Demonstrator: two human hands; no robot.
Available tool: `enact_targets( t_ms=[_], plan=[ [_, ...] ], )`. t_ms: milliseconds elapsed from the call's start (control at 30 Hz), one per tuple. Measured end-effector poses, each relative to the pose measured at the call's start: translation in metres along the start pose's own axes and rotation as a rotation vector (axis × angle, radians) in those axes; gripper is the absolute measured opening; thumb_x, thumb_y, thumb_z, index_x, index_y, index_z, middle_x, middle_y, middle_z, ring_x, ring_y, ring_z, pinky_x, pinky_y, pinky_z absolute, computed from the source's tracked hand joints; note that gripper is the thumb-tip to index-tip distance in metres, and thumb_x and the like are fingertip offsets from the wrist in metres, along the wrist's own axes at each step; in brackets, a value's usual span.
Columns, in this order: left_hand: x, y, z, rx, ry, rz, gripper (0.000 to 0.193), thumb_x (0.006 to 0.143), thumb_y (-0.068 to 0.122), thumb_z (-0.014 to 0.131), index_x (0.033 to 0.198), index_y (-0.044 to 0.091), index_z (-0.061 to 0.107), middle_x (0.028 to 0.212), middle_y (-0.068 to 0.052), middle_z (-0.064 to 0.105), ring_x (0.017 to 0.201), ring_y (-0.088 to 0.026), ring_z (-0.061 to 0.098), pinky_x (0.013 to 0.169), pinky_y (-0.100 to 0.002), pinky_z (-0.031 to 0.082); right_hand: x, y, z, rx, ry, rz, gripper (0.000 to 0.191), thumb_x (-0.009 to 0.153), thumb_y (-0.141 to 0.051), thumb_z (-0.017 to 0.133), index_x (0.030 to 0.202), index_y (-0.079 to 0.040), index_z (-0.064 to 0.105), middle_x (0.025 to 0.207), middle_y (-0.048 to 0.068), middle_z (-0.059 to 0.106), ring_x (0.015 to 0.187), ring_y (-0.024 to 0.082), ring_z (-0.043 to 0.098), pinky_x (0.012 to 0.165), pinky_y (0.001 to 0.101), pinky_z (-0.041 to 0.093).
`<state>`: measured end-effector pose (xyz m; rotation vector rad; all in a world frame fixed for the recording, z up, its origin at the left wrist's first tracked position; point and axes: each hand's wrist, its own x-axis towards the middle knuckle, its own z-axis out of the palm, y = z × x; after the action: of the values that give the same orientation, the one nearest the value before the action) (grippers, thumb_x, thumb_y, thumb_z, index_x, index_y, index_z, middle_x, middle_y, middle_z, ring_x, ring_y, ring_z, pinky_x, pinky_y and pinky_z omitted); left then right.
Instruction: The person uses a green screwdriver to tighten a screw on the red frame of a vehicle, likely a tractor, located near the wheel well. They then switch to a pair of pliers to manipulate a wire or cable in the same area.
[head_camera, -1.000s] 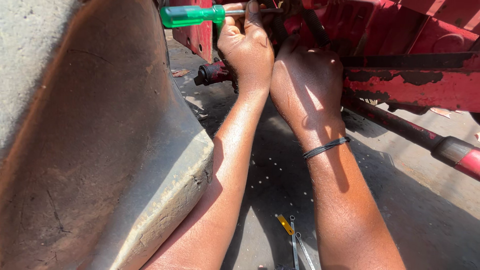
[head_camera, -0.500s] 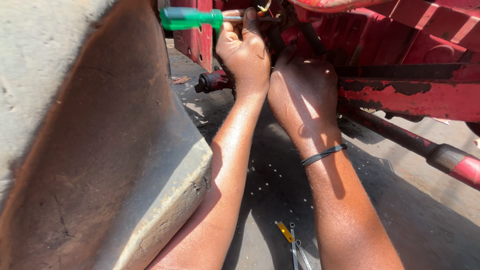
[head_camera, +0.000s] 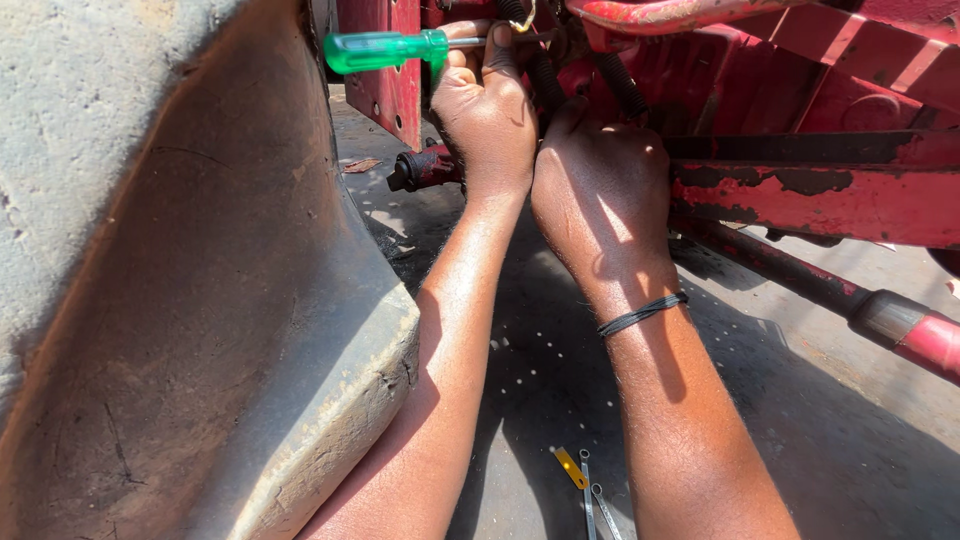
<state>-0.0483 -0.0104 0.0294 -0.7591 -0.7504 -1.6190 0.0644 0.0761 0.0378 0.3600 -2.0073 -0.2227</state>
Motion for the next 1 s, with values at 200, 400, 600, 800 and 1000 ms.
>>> enact_targets(
  t_ms=[200, 400, 600, 800, 1000],
  plan=[
    [0.007, -0.005, -0.004, -0.045, 0.042, -0.100, 0.005, 0.110, 0.006, 0.058, 0.107, 0.002, 0.059, 0.093, -0.005, 0.068, 0.084, -0.008, 0.061, 0.078, -0.025, 0.051, 0.000, 0.000, 0.001, -0.103, 0.021, -0.028, 0.026, 0.089, -0.017, 0.061, 0.105, 0.001, 0.069, 0.071, 0.014, 0.072, 0.061, 0.029, 0.073, 0.057, 0.0397, 0.057],
    [0.011, -0.015, -0.008, -0.043, 0.223, -0.291, 0.007, 0.107, 0.005, 0.063, 0.103, 0.001, 0.059, 0.070, -0.006, 0.050, 0.054, -0.010, 0.041, 0.047, -0.026, 0.032, 0.000, 0.000, 0.001, -0.099, 0.015, -0.031, 0.028, 0.090, -0.016, 0.060, 0.110, 0.001, 0.069, 0.071, 0.014, 0.072, 0.062, 0.028, 0.073, 0.059, 0.0394, 0.057],
    [0.009, -0.013, -0.002, -0.094, 0.170, -0.105, 0.004, 0.106, 0.005, 0.060, 0.103, 0.004, 0.058, 0.087, -0.004, 0.065, 0.077, -0.008, 0.062, 0.072, -0.025, 0.053, 0.000, 0.000, -0.001, -0.110, 0.012, -0.033, 0.029, 0.089, -0.016, 0.060, 0.109, 0.002, 0.069, 0.070, 0.014, 0.071, 0.060, 0.028, 0.072, 0.056, 0.0399, 0.057],
    [0.004, -0.005, -0.003, 0.045, 0.096, -0.061, 0.006, 0.109, 0.006, 0.059, 0.103, 0.003, 0.059, 0.090, -0.002, 0.065, 0.083, -0.006, 0.059, 0.076, -0.024, 0.051, 0.001, 0.000, 0.000, -0.083, 0.040, -0.038, 0.027, 0.090, -0.016, 0.059, 0.108, 0.002, 0.069, 0.068, 0.014, 0.070, 0.059, 0.028, 0.072, 0.056, 0.0391, 0.056],
    [0.006, -0.003, 0.001, 0.034, 0.137, -0.067, 0.006, 0.108, 0.005, 0.060, 0.103, 0.002, 0.059, 0.089, -0.002, 0.065, 0.081, -0.007, 0.058, 0.075, -0.025, 0.050, 0.001, 0.001, 0.001, -0.103, 0.030, -0.041, 0.024, 0.092, -0.016, 0.059, 0.106, 0.001, 0.070, 0.067, 0.014, 0.070, 0.058, 0.028, 0.072, 0.055, 0.0391, 0.056]
  ],
)
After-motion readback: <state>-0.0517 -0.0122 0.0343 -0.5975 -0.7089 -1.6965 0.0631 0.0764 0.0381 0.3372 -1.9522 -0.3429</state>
